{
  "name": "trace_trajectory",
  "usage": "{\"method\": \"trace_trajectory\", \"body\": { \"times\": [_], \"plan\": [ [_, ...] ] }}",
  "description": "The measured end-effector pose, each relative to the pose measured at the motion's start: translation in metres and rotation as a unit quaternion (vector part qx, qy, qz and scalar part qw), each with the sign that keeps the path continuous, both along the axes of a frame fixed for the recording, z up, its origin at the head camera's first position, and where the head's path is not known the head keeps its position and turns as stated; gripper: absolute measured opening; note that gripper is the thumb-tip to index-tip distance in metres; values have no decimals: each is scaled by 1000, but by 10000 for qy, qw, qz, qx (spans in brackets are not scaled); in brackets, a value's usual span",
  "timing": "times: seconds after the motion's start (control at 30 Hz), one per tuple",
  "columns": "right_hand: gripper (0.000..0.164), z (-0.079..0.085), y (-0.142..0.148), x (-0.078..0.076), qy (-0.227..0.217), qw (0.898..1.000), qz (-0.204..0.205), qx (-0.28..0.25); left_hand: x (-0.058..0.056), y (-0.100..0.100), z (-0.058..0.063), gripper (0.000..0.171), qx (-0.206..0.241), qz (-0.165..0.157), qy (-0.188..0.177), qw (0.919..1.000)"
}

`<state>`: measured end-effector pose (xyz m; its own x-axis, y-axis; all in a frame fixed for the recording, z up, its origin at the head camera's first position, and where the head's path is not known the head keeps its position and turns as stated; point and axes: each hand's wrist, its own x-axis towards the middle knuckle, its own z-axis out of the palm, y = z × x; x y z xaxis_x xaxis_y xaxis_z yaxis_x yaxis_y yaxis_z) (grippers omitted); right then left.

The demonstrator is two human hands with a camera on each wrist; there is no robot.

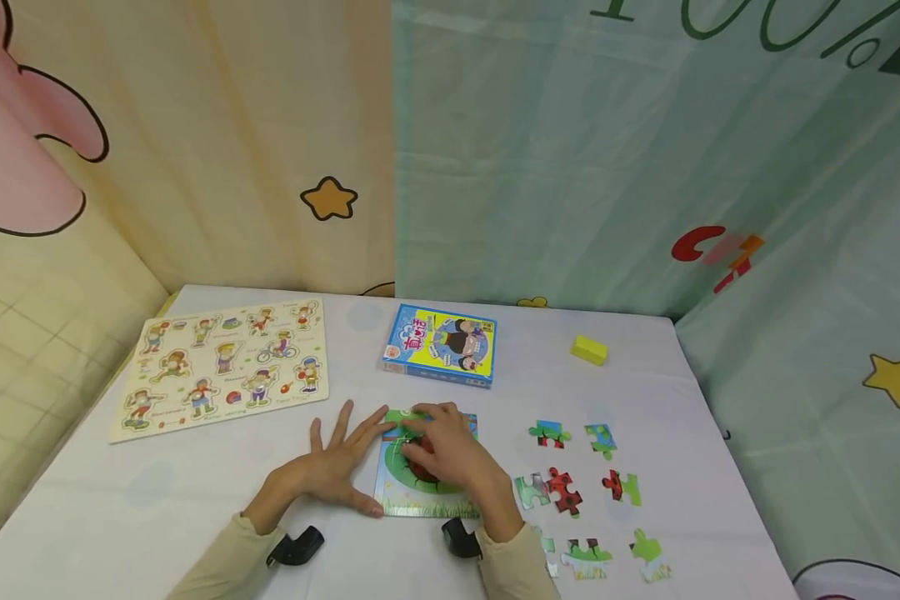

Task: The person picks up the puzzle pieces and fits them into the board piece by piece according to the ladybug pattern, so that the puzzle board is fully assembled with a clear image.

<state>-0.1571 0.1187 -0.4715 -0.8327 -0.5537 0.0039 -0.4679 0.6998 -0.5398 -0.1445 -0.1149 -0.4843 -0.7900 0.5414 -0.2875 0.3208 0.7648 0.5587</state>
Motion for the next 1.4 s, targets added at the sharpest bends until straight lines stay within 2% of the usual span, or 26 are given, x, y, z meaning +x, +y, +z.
{"method": "trace_trajectory", "body": {
  "times": [0.1, 0.3, 0.4, 0.67, 0.8, 1.0, 1.17, 1.4],
  "plan": [
    [44, 5, 9, -1, 31, 9999, -117, -79, 0, 0, 0, 116, -8, 16, -7, 10000],
    [51, 5, 39, -2, -68, 9958, -890, -181, 1, -1, -1, 116, 50, 2, -33, 10000],
    [52, 3, 56, -4, 14, 9935, -1119, -212, 1, -1, -2, 116, 66, -13, -45, 10000],
    [49, 3, 99, -6, 192, 9916, -1192, -464, 0, -1, -4, 116, 161, 17, -31, 9999],
    [47, 1, 123, -3, 127, 9907, -1221, -590, -1, -1, -5, 116, 190, 14, -10, 9998],
    [43, -1, 154, 2, 284, 9901, -1126, -788, -1, 0, -4, 118, 128, 32, -5, 9999],
    [38, -2, 168, 7, 122, 9887, -1319, -707, -1, 0, -3, 117, 138, 28, 1, 9999],
    [33, -5, 172, 10, -211, 9865, -1584, -344, -1, -1, -4, 116, 258, 45, -15, 9997]
  ]
}}
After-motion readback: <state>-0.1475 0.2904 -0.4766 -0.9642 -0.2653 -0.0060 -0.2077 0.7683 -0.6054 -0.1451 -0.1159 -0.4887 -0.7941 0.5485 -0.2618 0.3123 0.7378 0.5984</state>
